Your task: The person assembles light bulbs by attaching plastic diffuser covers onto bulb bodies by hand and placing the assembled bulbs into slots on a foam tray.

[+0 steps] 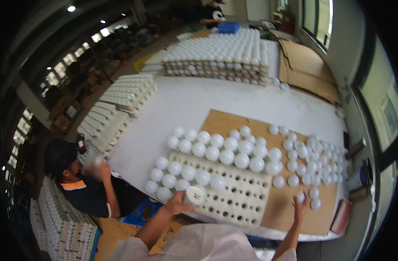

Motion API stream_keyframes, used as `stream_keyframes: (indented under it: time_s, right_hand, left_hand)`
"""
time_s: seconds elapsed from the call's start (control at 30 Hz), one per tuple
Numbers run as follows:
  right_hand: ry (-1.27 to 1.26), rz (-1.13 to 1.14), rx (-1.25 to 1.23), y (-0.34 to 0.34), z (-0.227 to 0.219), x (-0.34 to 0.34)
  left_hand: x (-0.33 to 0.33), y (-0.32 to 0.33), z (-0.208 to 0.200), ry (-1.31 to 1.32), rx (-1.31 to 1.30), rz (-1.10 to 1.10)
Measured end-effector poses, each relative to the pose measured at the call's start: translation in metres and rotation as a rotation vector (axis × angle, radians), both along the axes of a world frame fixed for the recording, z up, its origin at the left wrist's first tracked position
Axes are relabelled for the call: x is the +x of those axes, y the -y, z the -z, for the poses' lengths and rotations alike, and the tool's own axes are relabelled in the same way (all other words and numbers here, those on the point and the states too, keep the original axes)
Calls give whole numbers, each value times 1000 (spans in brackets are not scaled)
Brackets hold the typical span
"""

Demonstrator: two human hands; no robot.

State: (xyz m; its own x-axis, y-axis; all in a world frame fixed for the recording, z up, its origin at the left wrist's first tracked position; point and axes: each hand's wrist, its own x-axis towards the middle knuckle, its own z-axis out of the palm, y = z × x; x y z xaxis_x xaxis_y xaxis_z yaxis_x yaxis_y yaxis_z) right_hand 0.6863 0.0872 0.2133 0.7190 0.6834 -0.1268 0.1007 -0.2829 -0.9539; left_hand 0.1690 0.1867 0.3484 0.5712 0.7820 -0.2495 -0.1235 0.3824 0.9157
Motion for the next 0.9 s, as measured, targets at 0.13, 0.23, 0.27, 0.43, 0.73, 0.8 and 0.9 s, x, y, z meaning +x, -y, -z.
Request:
stream_keyframes:
  time_s: [0.13, 0.23, 0.27, 0.43, 0.73, 0.8, 0.9]
  right_hand:
    - [-100, -349, 226, -44, -62, -97]
    - [-378, -728, 190, -59, -110, -182]
    - [-338, -858, 204, -60, -111, -197]
    - [-421, -1032, 134, -60, -130, -241]
    - [-34, -1247, 224, -62, -129, -257]
    - [-55, -1258, 165, -62, -129, -259]
    - [-56, -1265, 162, -61, -127, -263]
  left_hand:
    - [5, -13, -26, -86, 26, 150]
    - [19, -30, -27, -20, 30, 245]
    - [23, -34, -23, -1, 15, 271]
    - [28, -30, -9, -118, 35, 416]
    - [23, -23, -15, -186, 65, 416]
    - [21, -23, -15, -186, 43, 427]
    - [20, -22, -14, -197, 9, 429]
